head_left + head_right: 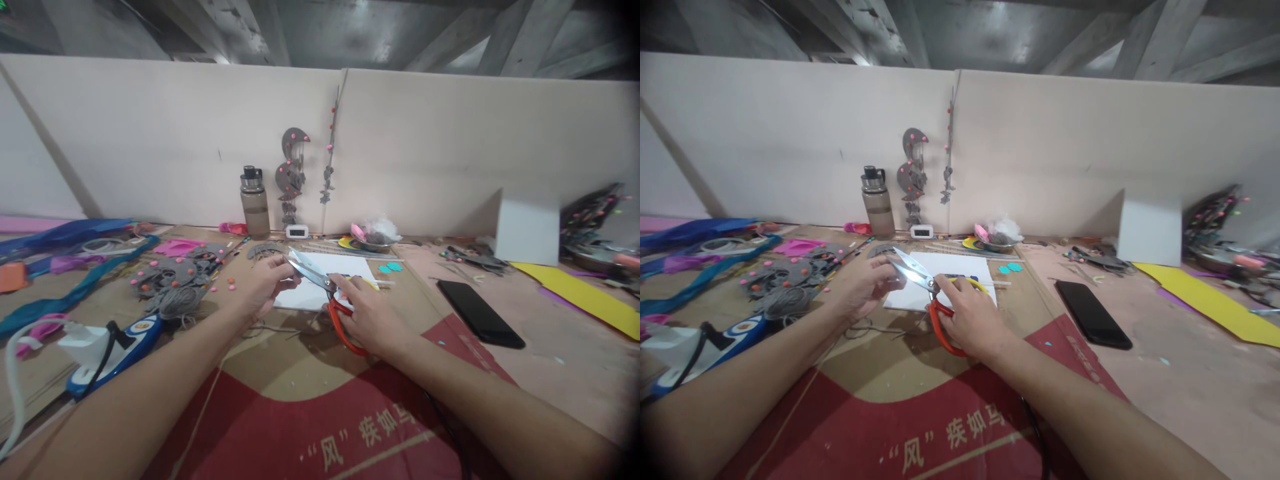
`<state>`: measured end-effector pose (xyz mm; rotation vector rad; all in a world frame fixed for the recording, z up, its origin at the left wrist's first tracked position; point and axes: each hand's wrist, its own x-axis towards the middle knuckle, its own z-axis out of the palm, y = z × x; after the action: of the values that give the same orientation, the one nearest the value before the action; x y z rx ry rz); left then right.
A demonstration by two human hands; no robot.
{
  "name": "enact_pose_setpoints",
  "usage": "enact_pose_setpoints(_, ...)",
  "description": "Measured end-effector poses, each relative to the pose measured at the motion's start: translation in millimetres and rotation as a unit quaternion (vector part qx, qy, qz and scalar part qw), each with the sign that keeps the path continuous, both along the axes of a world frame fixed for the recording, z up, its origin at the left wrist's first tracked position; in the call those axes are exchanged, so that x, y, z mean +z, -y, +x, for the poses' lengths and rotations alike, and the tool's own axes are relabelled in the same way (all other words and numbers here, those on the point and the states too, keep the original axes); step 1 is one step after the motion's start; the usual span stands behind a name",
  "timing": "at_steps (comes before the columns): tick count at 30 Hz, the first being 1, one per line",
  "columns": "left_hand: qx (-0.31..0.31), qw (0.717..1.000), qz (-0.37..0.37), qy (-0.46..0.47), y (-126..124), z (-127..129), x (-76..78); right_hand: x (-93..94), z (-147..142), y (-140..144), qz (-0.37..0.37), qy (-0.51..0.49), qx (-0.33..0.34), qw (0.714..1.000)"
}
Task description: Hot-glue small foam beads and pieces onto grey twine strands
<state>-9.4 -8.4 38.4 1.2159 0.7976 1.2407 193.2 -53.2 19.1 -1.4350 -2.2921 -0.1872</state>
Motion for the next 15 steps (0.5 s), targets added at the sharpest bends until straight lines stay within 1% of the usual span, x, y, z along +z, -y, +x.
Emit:
enact_pose_setpoints(6,0.000,1.000,-0.004,0.005,2.1,0.6,1.7,0.1,0.5,0.2,0.001,0.006,-0.002,1.000)
enact_pose_setpoints(12,-0.010,0.999,-0.015,0.045,2.0,2.5,1.7,0.7,-0.7,-0.3,0.001,-0.012,-0.001,1.000)
enact_pose_setpoints(15,-0.006,0.998,-0.009,0.057,0.8,2.7,0.8,1.4,-2.5,-0.7,0.016,-0.031,-0.009,0.999)
